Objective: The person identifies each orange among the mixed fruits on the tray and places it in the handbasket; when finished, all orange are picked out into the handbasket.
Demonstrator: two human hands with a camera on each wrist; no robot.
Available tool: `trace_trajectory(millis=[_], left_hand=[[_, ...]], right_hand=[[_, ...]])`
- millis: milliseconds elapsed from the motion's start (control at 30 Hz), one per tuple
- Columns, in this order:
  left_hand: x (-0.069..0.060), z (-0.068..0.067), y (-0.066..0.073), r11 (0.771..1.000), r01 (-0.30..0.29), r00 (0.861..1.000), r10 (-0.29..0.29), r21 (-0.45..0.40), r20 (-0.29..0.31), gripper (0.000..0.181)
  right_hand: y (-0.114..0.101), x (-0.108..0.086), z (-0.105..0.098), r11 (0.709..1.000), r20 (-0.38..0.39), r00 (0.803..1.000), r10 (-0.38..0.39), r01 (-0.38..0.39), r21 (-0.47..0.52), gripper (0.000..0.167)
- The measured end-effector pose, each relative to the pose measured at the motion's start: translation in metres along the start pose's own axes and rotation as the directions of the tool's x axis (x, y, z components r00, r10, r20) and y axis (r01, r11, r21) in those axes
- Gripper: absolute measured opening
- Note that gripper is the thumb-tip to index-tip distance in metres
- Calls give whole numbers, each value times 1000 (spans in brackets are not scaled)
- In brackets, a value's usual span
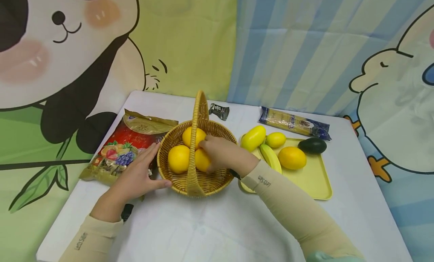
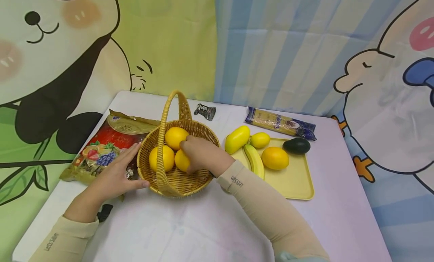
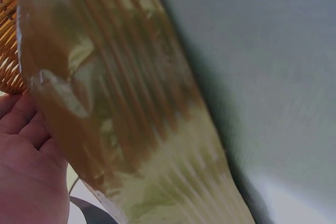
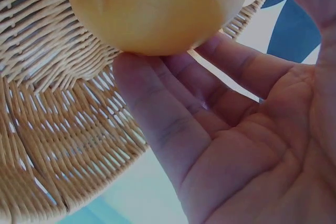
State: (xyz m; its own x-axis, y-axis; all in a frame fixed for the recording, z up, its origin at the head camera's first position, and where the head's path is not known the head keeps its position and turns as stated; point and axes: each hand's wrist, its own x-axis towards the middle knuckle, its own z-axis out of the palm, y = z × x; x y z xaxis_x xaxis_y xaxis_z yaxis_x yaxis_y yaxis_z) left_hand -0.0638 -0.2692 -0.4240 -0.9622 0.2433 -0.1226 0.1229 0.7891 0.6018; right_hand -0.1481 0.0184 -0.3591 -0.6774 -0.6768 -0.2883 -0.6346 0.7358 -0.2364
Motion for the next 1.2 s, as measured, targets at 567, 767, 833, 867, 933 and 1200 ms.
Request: trace_trajectory(millis=[567, 767, 833, 867, 933, 1200], left_hand=[[0, -2, 2, 1000, 16, 1000, -16, -9, 14, 132], [-1, -1, 2, 1000, 20, 1000, -19, -12, 17, 132], [-1, -1, 2, 1000, 19, 1000, -18, -15, 16, 131], [-1, -1, 2, 1000, 18, 1000, -18, -18, 17, 131], [-1, -1, 2, 1000, 16, 1000, -16, -23, 15, 131], [-2, -1, 2, 999, 11, 1000, -11, -35, 13, 129]], right_hand=[[8, -25, -30, 996, -44, 997, 57, -54, 76, 82], [18, -39, -39, 991, -127, 989, 82, -67, 120, 74], [23, -44, -41, 989, -168, 982, 83, -61, 134, 72], [25, -47, -42, 988, -189, 978, 86, -59, 142, 72], [29, -53, -44, 986, -228, 969, 95, -59, 159, 72], [48, -82, -49, 961, -321, 932, 167, -81, 264, 77]])
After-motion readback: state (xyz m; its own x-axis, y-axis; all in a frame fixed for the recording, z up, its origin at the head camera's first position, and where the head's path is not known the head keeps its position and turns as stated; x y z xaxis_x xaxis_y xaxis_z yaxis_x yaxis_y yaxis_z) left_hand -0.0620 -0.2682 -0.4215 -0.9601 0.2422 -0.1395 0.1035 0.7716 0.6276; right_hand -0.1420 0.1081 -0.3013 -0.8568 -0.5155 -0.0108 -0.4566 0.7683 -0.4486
